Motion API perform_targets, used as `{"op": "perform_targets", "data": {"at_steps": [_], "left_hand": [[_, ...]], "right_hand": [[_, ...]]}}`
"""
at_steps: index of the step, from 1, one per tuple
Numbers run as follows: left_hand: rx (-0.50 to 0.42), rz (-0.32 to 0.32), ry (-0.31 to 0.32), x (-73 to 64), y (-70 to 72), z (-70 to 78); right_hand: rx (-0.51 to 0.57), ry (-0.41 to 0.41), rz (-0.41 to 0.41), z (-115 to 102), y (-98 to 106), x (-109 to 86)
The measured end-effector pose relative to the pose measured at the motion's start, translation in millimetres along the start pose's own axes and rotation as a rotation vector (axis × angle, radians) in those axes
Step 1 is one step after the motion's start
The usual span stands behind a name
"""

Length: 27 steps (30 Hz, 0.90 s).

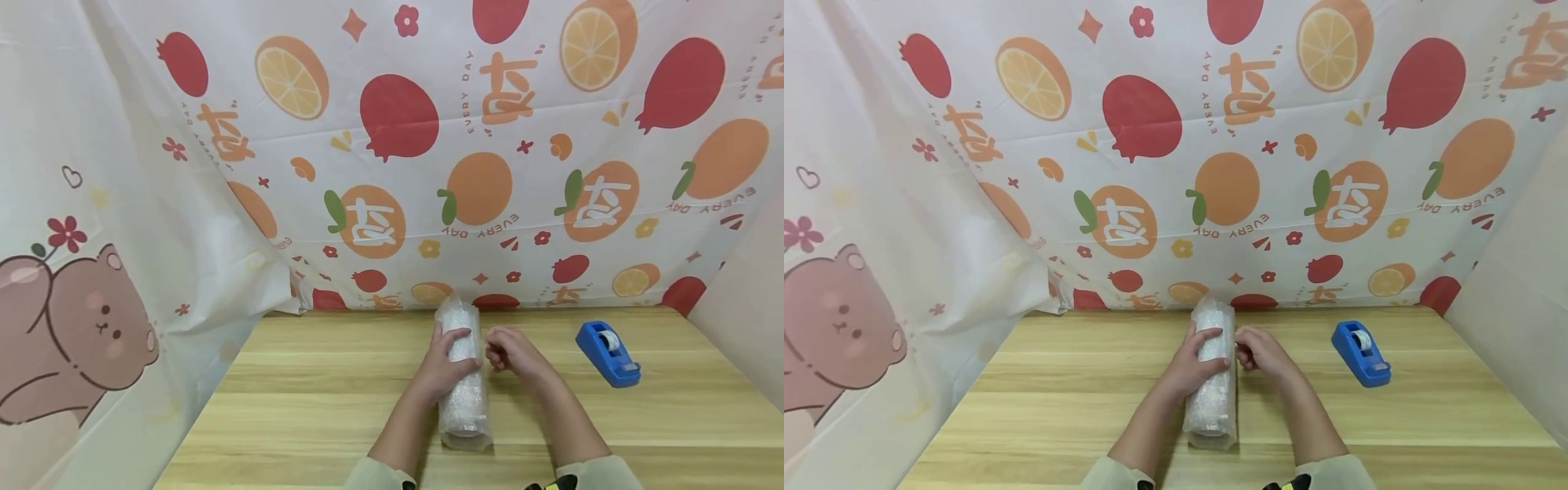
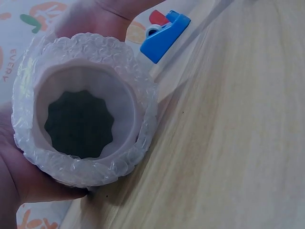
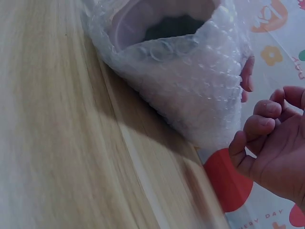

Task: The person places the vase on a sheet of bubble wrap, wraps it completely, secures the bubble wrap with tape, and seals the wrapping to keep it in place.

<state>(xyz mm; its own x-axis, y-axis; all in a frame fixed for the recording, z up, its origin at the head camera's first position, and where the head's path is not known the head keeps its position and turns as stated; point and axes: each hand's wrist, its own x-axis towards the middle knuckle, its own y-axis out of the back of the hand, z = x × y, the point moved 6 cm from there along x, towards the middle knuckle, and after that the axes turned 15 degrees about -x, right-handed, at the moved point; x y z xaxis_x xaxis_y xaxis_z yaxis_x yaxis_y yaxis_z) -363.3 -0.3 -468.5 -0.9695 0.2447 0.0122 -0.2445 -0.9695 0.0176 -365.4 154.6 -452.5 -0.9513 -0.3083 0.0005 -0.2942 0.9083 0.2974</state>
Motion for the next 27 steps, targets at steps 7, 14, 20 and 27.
{"op": "perform_targets", "data": {"at_steps": [7, 14, 20, 27], "left_hand": [[0.008, -0.006, -0.015, 0.7, -0.3, 1.5], [0.025, -0.004, -0.02, 2.1, -3.5, 3.2], [0.027, 0.005, -0.001, 0.8, -3.1, 1.5], [0.006, 0.005, -0.002, 0.7, -1.6, 2.0]], "right_hand": [[-0.065, 0.053, -0.028, -6.8, -9.6, 9.1], [-0.159, 0.04, -0.026, -7.7, -12.5, 15.0], [-0.219, -0.009, -0.004, -4.5, -13.8, 16.4], [-0.35, -0.023, 0.06, -5.2, -14.5, 16.9]]}}
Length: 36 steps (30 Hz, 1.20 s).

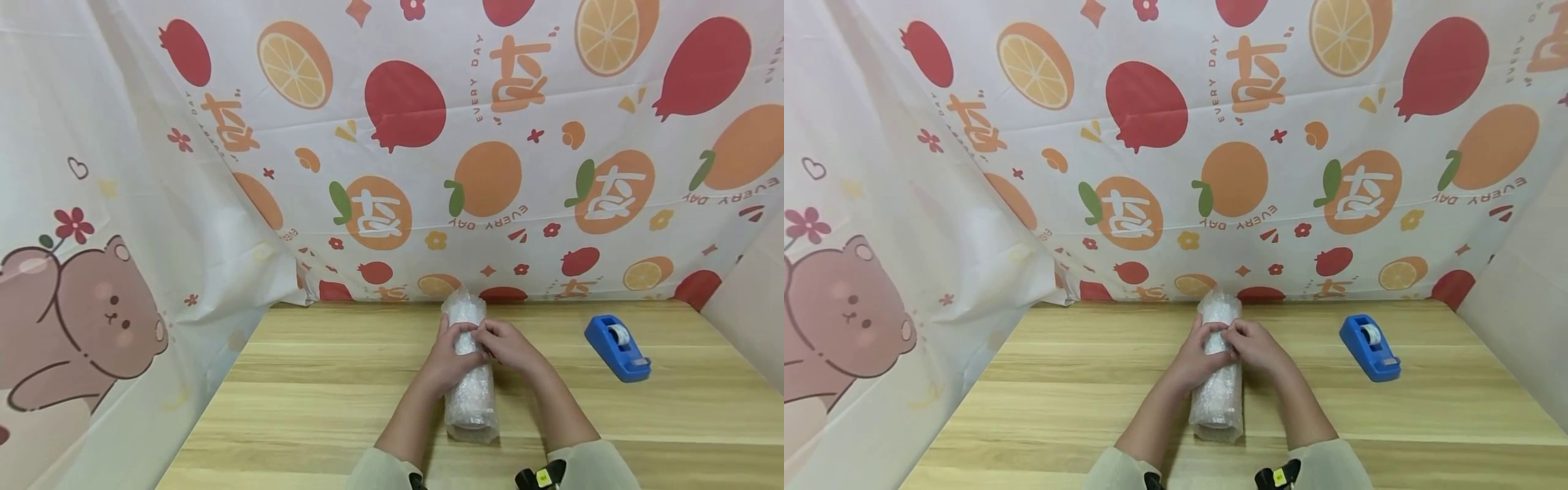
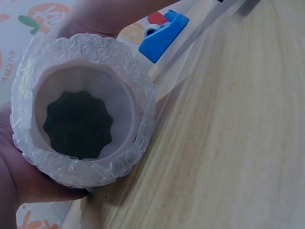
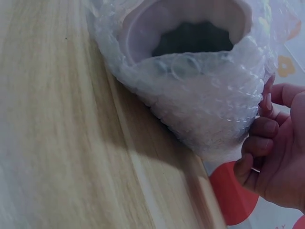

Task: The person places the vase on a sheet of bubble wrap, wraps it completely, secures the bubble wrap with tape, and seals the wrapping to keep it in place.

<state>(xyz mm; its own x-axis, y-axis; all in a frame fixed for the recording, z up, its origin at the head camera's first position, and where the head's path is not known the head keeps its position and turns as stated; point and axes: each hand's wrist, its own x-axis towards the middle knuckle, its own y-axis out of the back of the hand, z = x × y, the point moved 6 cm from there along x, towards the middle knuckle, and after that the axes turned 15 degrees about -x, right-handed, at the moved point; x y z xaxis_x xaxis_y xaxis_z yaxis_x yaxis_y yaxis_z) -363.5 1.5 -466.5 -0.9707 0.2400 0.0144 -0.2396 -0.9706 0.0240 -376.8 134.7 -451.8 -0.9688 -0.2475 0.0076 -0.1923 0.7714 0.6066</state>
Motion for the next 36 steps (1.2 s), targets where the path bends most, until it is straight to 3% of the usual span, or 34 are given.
{"op": "perform_targets", "data": {"at_steps": [8, 15, 20, 31, 36], "left_hand": [[0.011, 0.006, 0.005, 0.8, 0.4, 0.3], [0.014, 0.004, 0.003, 1.4, -0.1, 2.3], [0.013, 0.001, 0.0, 1.6, 0.3, -0.2], [-0.024, -0.009, 0.009, 0.5, 2.9, -0.9], [-0.027, -0.012, 0.013, 1.7, 1.9, -2.5]], "right_hand": [[-0.092, -0.032, 0.056, 4.0, 0.0, 1.5], [-0.119, -0.129, 0.084, 9.8, 1.4, 0.6], [-0.072, -0.181, 0.087, 16.7, -0.4, -0.7], [0.118, -0.273, -0.034, 38.8, -15.5, -1.9], [0.176, -0.248, -0.071, 40.7, -17.7, -4.6]]}}
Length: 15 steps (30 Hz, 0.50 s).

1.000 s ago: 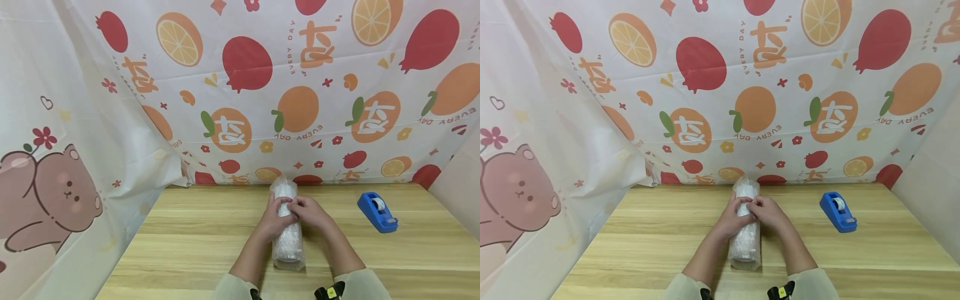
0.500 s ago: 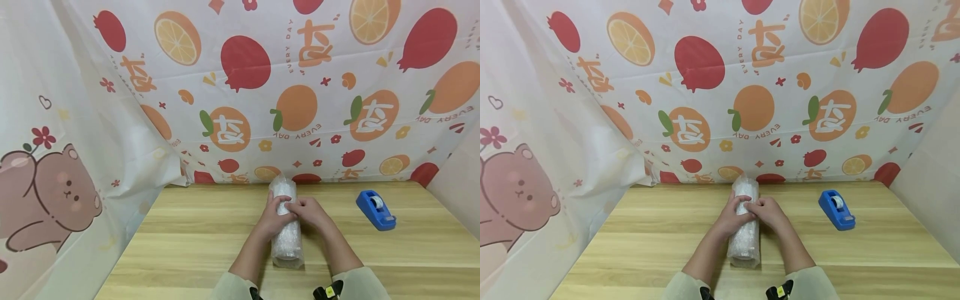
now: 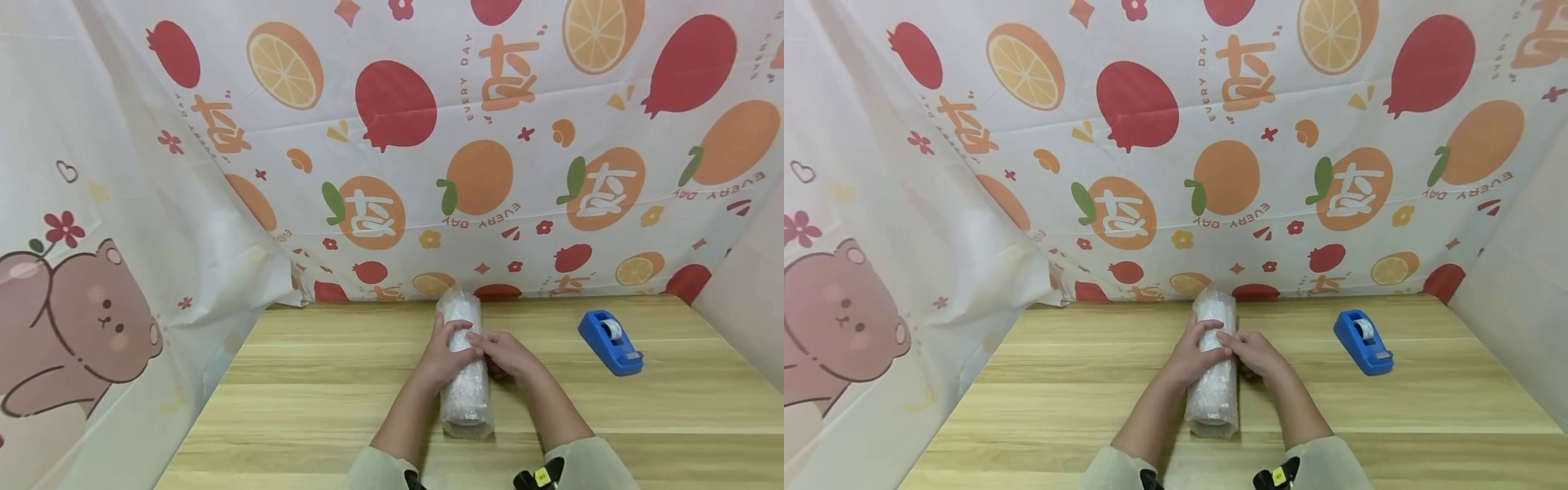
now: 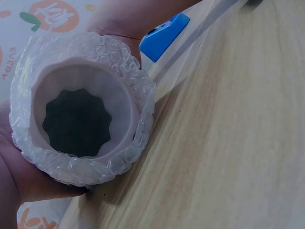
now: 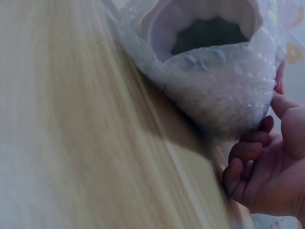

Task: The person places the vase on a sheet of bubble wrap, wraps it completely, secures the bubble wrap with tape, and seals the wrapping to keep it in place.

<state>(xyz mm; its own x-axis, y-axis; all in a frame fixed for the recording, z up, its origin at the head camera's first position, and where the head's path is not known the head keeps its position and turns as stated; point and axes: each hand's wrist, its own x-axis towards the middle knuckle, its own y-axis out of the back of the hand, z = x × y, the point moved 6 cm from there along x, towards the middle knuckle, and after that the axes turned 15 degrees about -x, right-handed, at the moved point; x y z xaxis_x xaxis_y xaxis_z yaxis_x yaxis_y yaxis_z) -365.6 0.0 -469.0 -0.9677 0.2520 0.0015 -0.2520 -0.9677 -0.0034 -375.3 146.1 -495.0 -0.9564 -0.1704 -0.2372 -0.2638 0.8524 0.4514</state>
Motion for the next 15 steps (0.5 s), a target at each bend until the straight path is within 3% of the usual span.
{"op": "perform_targets", "data": {"at_steps": [15], "left_hand": [[-0.016, 0.01, -0.007, 1.7, 1.7, -2.5]], "right_hand": [[0.108, 0.117, -0.136, 4.1, -0.2, -1.1]]}}
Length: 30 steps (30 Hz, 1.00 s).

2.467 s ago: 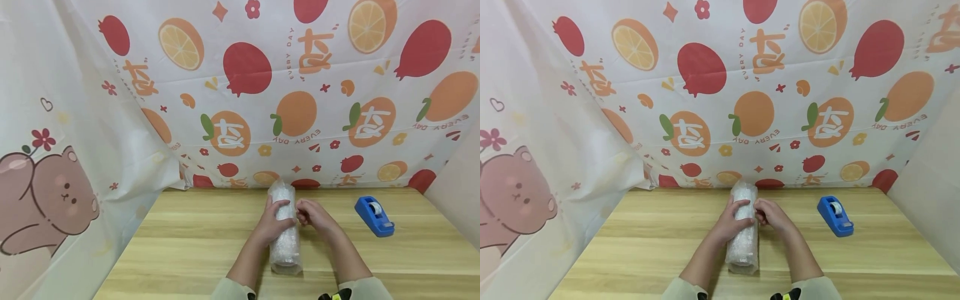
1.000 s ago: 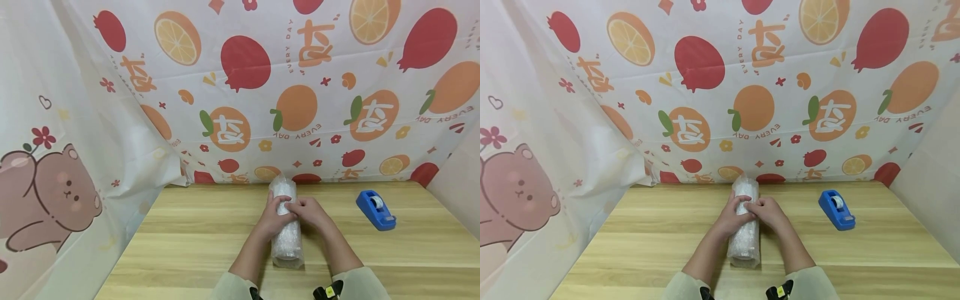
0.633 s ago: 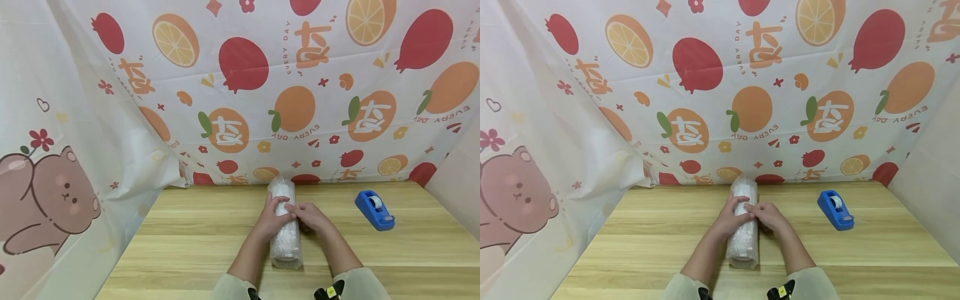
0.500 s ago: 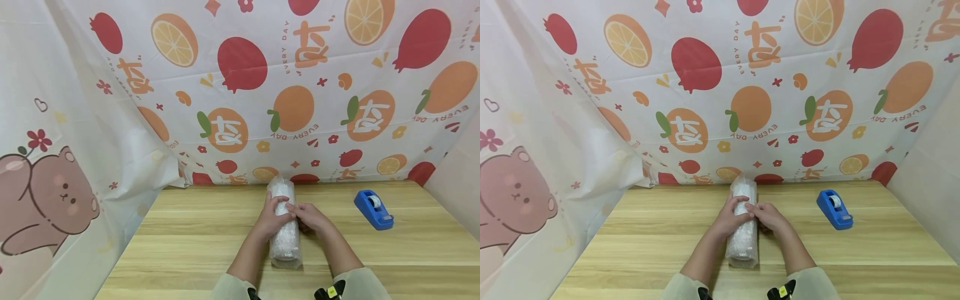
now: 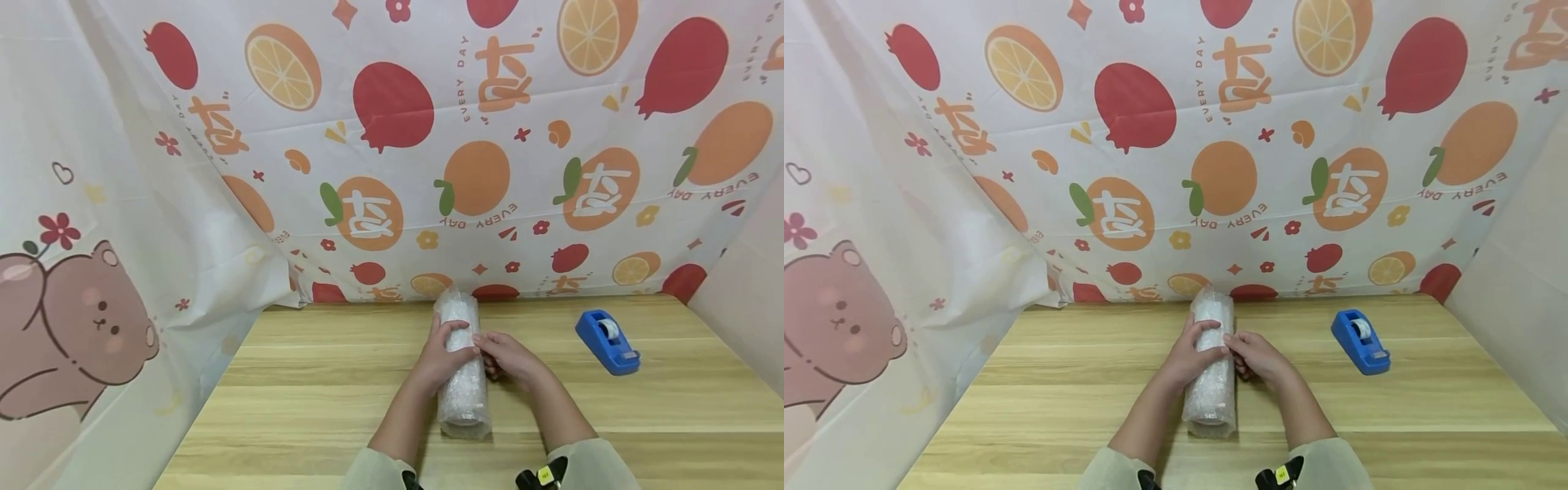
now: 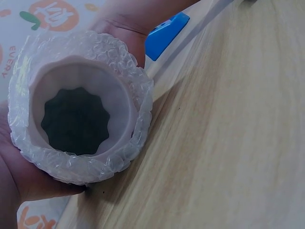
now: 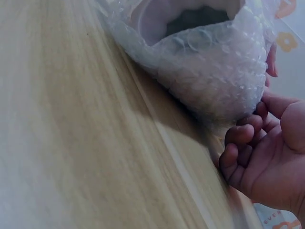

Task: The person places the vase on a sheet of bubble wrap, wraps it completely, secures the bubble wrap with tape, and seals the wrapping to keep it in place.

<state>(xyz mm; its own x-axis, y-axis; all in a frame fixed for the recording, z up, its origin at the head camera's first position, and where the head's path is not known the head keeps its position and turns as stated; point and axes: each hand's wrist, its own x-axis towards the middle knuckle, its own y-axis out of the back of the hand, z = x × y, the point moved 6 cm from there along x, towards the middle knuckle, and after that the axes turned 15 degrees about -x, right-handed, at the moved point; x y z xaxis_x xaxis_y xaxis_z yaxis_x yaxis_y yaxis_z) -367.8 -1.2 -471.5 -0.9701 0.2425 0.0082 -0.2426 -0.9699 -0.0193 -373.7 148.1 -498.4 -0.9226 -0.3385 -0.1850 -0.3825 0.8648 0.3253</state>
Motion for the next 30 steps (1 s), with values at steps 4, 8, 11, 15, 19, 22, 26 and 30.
{"op": "perform_targets", "data": {"at_steps": [4, 8, 11, 15, 19, 22, 26, 30], "left_hand": [[0.001, 0.007, 0.004, -0.1, 0.8, 1.4], [-0.006, 0.007, -0.001, -0.6, 0.8, 3.4], [-0.002, 0.006, -0.003, -0.8, 0.2, 3.9], [-0.004, 0.016, -0.026, 0.4, -0.1, 3.8], [-0.03, 0.041, -0.047, 1.7, 0.0, 2.5], [-0.037, 0.054, -0.052, 1.6, 0.2, 1.4], [-0.033, 0.062, -0.058, 1.5, 0.4, 1.5], [-0.037, 0.064, -0.052, 2.7, -0.2, 2.2]], "right_hand": [[0.014, 0.012, -0.002, -1.0, 0.1, 0.1], [0.006, -0.009, 0.028, -3.9, -1.2, 0.1], [-0.054, -0.035, 0.079, -5.7, -1.5, -0.3], [-0.101, -0.065, 0.133, -5.2, -0.9, -0.2], [-0.073, -0.077, 0.144, -3.0, -0.4, 0.1], [-0.062, -0.071, 0.142, -2.7, -1.0, -0.1], [-0.057, -0.074, 0.156, -2.6, -1.4, 0.2], [-0.066, -0.078, 0.171, -4.4, -1.0, 0.2]]}}
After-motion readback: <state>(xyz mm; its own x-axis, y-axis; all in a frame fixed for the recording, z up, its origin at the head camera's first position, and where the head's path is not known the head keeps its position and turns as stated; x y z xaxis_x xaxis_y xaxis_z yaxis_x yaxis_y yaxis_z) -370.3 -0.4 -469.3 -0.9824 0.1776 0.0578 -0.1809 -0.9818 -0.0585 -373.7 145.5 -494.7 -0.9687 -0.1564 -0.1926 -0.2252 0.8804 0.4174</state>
